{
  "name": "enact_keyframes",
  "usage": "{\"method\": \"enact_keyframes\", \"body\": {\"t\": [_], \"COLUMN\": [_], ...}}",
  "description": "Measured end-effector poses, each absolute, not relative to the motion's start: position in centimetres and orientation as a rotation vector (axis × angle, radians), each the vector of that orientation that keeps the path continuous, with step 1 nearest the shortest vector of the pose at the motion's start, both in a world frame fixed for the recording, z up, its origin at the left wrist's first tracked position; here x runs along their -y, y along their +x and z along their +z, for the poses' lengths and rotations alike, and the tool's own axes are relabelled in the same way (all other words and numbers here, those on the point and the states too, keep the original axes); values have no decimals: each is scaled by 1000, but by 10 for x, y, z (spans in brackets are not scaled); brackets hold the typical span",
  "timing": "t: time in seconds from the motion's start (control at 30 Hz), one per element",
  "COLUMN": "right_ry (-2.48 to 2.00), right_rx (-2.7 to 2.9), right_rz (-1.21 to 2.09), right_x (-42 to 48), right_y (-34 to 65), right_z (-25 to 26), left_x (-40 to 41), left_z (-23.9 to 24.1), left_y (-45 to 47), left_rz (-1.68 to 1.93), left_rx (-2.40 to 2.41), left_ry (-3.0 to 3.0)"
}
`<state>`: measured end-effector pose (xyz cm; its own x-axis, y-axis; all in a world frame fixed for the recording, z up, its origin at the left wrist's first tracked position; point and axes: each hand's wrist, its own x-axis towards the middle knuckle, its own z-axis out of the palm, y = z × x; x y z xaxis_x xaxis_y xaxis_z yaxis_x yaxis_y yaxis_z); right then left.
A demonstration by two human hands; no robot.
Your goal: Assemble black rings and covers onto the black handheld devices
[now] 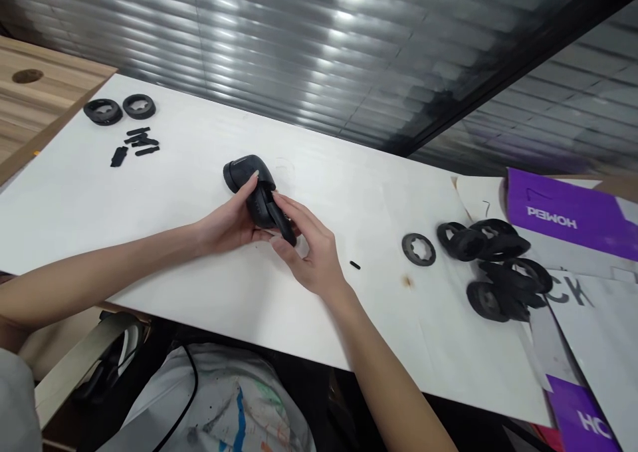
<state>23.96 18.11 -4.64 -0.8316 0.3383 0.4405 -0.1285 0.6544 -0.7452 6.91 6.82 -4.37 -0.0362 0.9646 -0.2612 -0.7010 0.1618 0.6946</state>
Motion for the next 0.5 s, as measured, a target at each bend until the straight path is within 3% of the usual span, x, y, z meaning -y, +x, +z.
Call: {"method": "enact_keyframes", "body": {"t": [0.5], "right_ry": [1], "right_rx": [2326], "right_rz": [987], "right_x": [-188], "right_y": [242], "right_z": [-52], "left_x": [-71], "left_z": [-44], "left_y": [71], "left_rz": [1399], "left_rx": [-805], "left_ry": [475]}}
